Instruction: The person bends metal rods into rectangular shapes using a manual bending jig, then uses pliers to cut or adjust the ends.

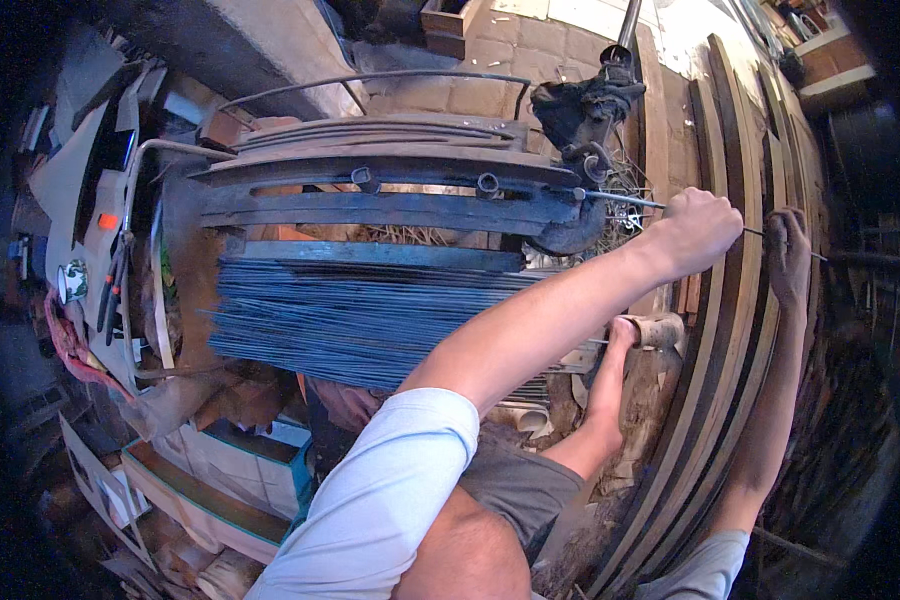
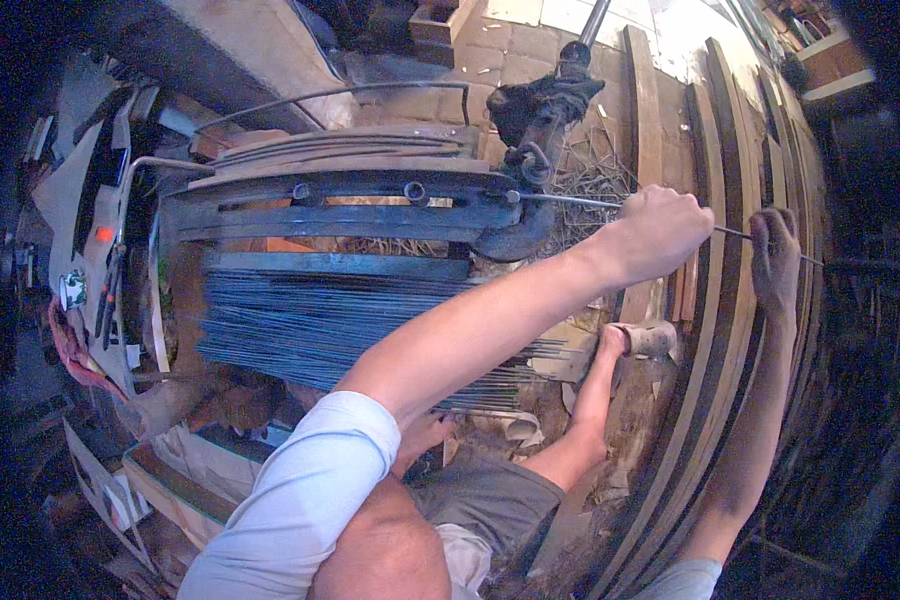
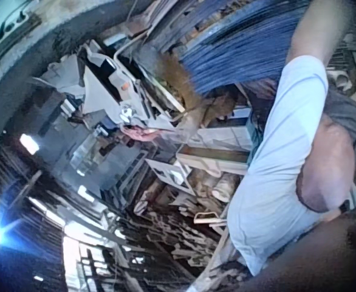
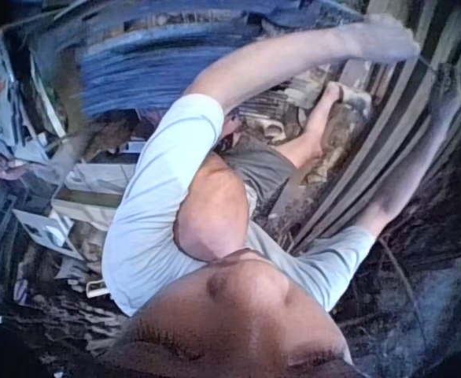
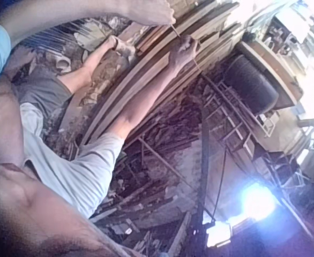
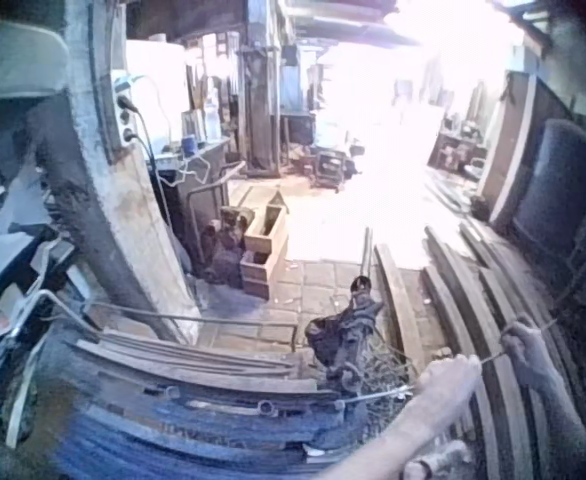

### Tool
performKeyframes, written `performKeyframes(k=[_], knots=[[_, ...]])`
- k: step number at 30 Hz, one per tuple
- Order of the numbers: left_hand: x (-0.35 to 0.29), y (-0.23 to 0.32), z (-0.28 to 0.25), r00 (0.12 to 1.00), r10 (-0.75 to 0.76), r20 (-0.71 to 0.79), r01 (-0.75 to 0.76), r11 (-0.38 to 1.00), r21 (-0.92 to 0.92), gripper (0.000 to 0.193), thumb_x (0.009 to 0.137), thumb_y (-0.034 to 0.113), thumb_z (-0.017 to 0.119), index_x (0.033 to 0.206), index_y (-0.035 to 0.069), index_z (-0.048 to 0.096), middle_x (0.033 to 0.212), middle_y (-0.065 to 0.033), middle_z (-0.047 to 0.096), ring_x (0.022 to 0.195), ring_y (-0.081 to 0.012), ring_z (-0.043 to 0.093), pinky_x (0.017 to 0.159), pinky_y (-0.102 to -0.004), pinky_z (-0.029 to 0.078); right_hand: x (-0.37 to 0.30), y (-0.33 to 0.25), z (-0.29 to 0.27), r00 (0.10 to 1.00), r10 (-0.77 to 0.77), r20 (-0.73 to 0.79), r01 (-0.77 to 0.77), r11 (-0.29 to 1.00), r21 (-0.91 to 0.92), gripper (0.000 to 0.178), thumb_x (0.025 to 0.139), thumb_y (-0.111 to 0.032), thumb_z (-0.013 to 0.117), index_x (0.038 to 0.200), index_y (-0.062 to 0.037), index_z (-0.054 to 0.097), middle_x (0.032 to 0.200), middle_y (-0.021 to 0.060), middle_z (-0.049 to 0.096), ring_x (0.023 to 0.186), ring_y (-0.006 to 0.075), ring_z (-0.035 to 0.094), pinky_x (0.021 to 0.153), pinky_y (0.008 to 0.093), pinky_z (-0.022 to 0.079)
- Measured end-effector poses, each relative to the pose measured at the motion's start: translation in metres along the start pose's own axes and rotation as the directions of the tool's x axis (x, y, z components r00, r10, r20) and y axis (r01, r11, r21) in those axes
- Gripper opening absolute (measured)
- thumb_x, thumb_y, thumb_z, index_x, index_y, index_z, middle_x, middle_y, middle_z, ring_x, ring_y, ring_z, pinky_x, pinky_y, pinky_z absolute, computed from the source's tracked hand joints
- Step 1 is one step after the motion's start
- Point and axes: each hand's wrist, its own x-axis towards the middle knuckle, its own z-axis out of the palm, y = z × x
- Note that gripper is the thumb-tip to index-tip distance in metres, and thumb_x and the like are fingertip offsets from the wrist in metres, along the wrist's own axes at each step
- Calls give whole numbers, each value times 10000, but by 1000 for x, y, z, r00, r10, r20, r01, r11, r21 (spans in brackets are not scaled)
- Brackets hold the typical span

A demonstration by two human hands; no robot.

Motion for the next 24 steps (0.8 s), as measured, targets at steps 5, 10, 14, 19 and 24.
performKeyframes(k=[5, 10, 14, 19, 24], knots=[[-5, -11, 8, 1000, -4, -16, 4, 1000, 8, 124, 776, 78, 607, 859, 24, 683, 763, -166, 697, 745, -330, 713, 645, -418, 572, 60, -78, 24, 970, -177, -165, 182, 983, 17, 211, 963, -105, 557, 1149, -15, 601, 1132, 173, 601, 1062, 296, 600, 910, 367, 468], [-2, -11, 24, 996, 28, -83, -29, 999, -13, 189, 809, 114, 607, 971, 61, 690, 886, -155, 710, 837, -336, 702, 709, -430, 561, 110, -172, 71, 906, -391, 163, 423, 834, -353, 732, 770, 104, 554, 1426, -196, 430, 1522, 102, 359, 1295, 345, 482, 1045, 421, 461], [-4, -6, 24, 999, -40, -15, 41, 999, 18, 295, 845, 192, 623, 1114, 88, 681, 1041, -141, 704, 985, -301, 684, 814, -399, 551, 139, -195, 93, 899, -301, 318, 418, 805, -421, 788, 778, 130, 544, 1452, -252, 398, 1564, 61, 293, 1346, 307, 430, 1080, 424, 447], [-6, 5, -3, 964, -213, 159, 223, 974, -45, 259, 832, 200, 642, 1063, 106, 712, 1048, -108, 711, 955, -228, 700, 800, -377, 555, 158, -191, 105, 880, -197, 432, 404, 789, -463, 643, 821, 85, 558, 1388, -200, 456, 1545, 59, 321, 1338, 299, 435, 1082, 414, 449], [-5, -6, 24, 997, 18, -74, -19, 1000, -18, 199, 803, 168, 639, 973, 106, 722, 970, -125, 714, 883, -275, 703, 738, -394, 558, 162, -182, 101, 859, -179, 479, 400, 818, -413, 456, 836, 23, 588, 1263, -115, 510, 1386, 83, 509, 1275, 309, 485, 1057, 414, 455]])
